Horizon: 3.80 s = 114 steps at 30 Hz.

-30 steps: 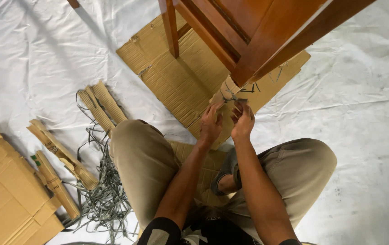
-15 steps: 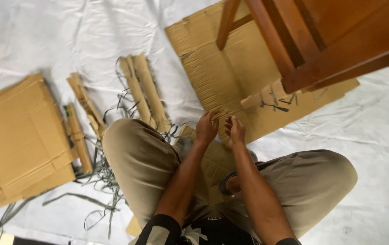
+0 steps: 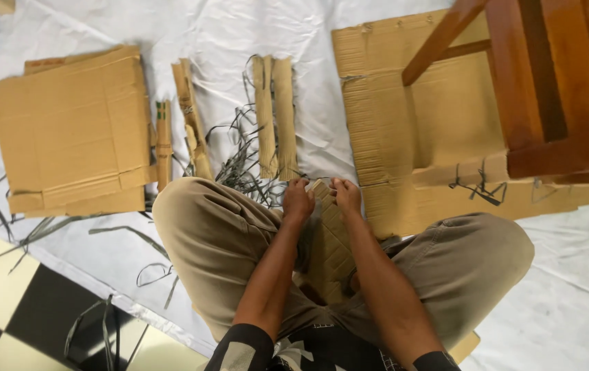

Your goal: The person is wrapping the legs of a wooden chair with cardboard strips and securing them with plastic string.

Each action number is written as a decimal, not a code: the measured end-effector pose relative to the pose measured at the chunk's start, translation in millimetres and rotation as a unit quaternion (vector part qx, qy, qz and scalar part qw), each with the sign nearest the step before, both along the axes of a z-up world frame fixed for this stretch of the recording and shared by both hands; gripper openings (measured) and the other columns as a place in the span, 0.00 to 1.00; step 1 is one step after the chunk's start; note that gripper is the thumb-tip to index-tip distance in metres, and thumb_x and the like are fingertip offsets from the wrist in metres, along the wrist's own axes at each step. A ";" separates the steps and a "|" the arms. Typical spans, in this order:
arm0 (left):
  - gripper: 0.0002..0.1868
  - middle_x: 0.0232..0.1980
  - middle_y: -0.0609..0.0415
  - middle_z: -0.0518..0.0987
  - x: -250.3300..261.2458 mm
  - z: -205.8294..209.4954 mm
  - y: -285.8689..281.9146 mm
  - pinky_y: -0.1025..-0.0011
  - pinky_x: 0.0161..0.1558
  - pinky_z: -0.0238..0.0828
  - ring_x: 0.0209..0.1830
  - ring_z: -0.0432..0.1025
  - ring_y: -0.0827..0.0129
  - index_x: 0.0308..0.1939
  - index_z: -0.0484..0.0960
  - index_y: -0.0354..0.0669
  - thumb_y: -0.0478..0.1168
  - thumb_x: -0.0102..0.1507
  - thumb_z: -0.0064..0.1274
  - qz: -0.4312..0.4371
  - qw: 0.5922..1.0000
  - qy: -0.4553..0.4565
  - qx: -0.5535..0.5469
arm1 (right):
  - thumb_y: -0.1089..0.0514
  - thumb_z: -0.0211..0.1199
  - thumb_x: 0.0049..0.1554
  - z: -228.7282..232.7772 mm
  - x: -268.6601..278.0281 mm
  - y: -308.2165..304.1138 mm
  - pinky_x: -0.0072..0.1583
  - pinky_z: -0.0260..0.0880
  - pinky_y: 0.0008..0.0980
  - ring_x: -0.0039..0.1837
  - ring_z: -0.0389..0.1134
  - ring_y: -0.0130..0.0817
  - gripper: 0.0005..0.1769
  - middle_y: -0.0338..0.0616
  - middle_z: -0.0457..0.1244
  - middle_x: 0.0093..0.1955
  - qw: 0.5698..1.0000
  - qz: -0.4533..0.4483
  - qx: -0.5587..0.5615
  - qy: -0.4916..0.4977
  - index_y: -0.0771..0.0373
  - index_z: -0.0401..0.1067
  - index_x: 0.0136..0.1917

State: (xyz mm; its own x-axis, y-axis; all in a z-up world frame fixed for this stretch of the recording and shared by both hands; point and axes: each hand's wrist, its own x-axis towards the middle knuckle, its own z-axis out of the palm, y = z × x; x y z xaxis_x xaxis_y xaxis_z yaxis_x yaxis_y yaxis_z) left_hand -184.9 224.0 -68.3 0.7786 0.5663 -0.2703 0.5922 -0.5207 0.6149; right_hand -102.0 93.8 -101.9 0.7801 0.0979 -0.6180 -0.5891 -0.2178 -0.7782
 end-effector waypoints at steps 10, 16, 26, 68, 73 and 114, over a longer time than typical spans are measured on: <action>0.19 0.76 0.46 0.60 -24.1 -8.9 44.2 0.44 0.61 0.74 0.69 0.67 0.41 0.58 0.81 0.46 0.41 0.63 0.55 0.058 0.995 0.081 -0.005 | 0.45 0.65 0.58 -33.2 -2.1 10.5 0.40 0.78 0.30 0.42 0.75 0.32 0.14 0.42 0.73 0.43 0.981 0.143 -0.108 -0.071 0.51 0.82 0.53; 0.23 0.84 0.50 0.49 -28.8 -34.5 68.6 0.41 0.65 0.71 0.71 0.64 0.42 0.65 0.78 0.46 0.43 0.65 0.49 0.051 0.983 0.169 -0.054 | 0.43 0.62 0.58 -10.2 -0.4 11.0 0.54 0.75 0.36 0.46 0.76 0.32 0.16 0.37 0.73 0.44 0.957 0.209 -0.176 -0.096 0.46 0.82 0.56; 0.13 0.54 0.54 0.80 -15.1 -26.0 72.8 0.49 0.56 0.77 0.59 0.75 0.52 0.52 0.82 0.53 0.47 0.65 0.50 0.088 0.986 0.138 -0.029 | 0.44 0.63 0.57 -3.3 2.9 13.7 0.54 0.75 0.38 0.49 0.76 0.35 0.18 0.41 0.73 0.47 0.951 0.239 -0.177 -0.083 0.49 0.81 0.57; 0.09 0.32 0.56 0.83 98.6 103.6 -50.4 0.79 0.36 0.70 0.31 0.75 0.77 0.34 0.79 0.51 0.45 0.62 0.64 0.208 0.823 -0.237 -0.473 | 0.52 0.70 0.59 153.0 8.8 -57.8 0.26 0.46 0.17 0.21 0.47 0.14 0.10 0.26 0.47 0.22 0.982 -0.098 0.148 -0.064 0.60 0.77 0.44; 0.09 0.32 0.59 0.81 119.2 100.9 -70.9 0.72 0.40 0.77 0.32 0.79 0.72 0.37 0.72 0.56 0.44 0.67 0.58 0.251 0.740 -0.216 -0.585 | 0.52 0.71 0.57 104.8 0.9 -99.1 0.27 0.46 0.15 0.23 0.48 0.13 0.09 0.27 0.48 0.23 0.976 -0.156 0.142 -0.050 0.56 0.75 0.41; 0.09 0.47 0.50 0.80 216.6 60.3 -220.9 0.62 0.55 0.69 0.51 0.73 0.65 0.50 0.84 0.45 0.37 0.67 0.52 -0.103 0.836 -0.259 -0.473 | 0.48 0.70 0.56 96.0 75.0 -265.9 0.31 0.52 0.24 0.27 0.56 0.28 0.09 0.39 0.54 0.29 0.822 -0.552 0.041 -0.134 0.52 0.74 0.43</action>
